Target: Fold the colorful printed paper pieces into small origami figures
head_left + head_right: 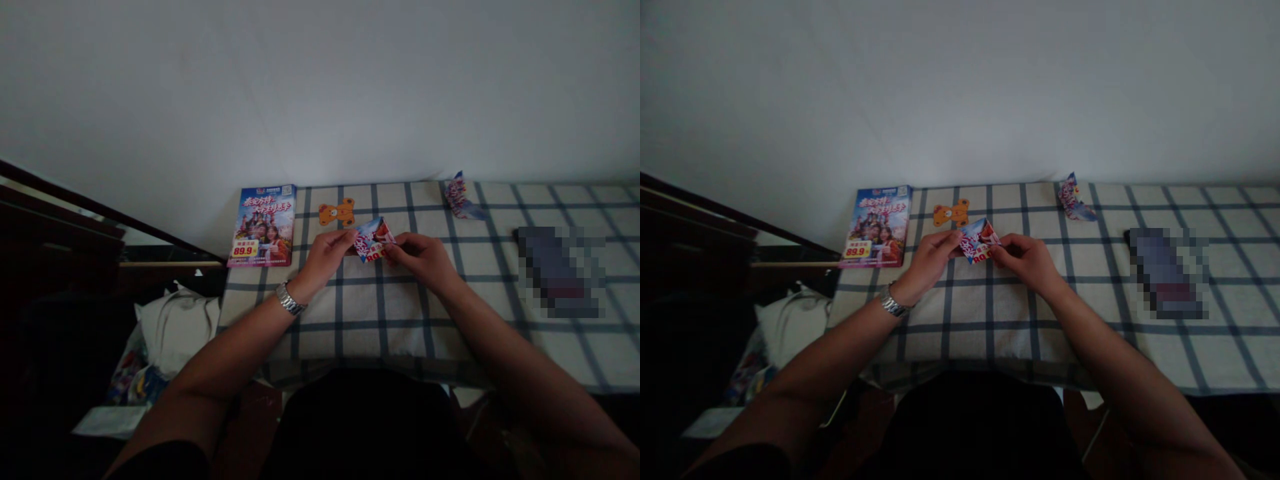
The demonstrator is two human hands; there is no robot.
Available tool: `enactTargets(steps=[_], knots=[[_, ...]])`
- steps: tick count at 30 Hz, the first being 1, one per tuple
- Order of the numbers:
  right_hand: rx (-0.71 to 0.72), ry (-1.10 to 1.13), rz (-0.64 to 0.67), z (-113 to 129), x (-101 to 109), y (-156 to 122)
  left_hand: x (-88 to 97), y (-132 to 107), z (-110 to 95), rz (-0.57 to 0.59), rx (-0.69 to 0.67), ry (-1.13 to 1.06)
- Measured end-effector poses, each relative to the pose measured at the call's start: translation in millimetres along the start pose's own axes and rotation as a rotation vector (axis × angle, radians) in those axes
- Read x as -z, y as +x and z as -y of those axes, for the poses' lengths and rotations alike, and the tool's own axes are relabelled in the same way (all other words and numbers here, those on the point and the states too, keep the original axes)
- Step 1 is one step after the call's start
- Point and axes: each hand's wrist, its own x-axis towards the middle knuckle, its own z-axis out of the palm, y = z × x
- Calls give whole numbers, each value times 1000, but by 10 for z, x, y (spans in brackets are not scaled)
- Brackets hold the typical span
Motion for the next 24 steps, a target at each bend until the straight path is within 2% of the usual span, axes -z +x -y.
enactTargets(steps=[4, 7, 10, 14, 18, 24], knots=[[-10, 30, 0, -17, -6, 3, 8, 6, -39, 14, -15, 107], [-1, 19, -8, -33, -10, 5, 13, 14, -62, 28, -89, 221], [21, -26, -14, -44, -15, 7, 31, 27, -34, 21, -146, 292], [63, -126, -87, -49, -28, 5, 63, 43, 24, 1, -192, 348], [76, -103, -81, -49, -34, 3, 59, 26, 0, 9, -209, 426], [249, -229, -94, -60, -8, 20, 59, -4, -64, 86, -325, 499]])
